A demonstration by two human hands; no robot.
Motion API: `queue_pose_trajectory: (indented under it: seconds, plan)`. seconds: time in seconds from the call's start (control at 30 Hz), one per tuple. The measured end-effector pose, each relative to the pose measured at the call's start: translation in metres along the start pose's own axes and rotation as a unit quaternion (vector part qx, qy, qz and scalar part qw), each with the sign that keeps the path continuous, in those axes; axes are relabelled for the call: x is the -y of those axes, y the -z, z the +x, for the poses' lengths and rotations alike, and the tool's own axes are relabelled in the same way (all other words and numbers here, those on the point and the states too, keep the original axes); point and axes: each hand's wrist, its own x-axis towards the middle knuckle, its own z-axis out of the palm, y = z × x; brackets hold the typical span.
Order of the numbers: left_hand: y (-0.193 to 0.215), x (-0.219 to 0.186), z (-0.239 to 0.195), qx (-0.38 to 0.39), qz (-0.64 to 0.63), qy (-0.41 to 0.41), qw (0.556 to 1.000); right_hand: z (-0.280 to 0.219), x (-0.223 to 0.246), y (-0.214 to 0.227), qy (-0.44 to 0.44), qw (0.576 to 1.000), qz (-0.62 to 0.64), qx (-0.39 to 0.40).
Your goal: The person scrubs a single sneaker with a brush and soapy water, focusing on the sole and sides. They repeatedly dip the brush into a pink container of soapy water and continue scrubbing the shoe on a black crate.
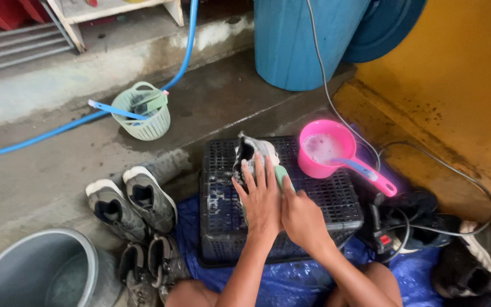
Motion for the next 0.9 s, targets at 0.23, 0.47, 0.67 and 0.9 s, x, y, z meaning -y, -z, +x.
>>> queue_pose_trajectory:
  seconds: [0.23,0.47,0.67,0.9]
  plan:
    - [0.026,0.011,0.01,0.083,-0.126,0.014,0.988,0.04,0.011,0.013,0.012,0.992,0.125,-0.008]
    - [0.051,0.041,0.015,0.195,-0.21,0.078,0.955,0.091,0.039,-0.001,0.061,0.996,-0.004,-0.072]
    - [0.06,0.059,0.013,0.211,-0.225,0.119,0.944,0.01,0.052,0.019,0.063,0.997,-0.009,0.04]
    - [0.062,0.063,0.02,0.272,-0.22,0.12,0.929,0.117,0.053,-0.017,0.088,0.99,-0.086,-0.062]
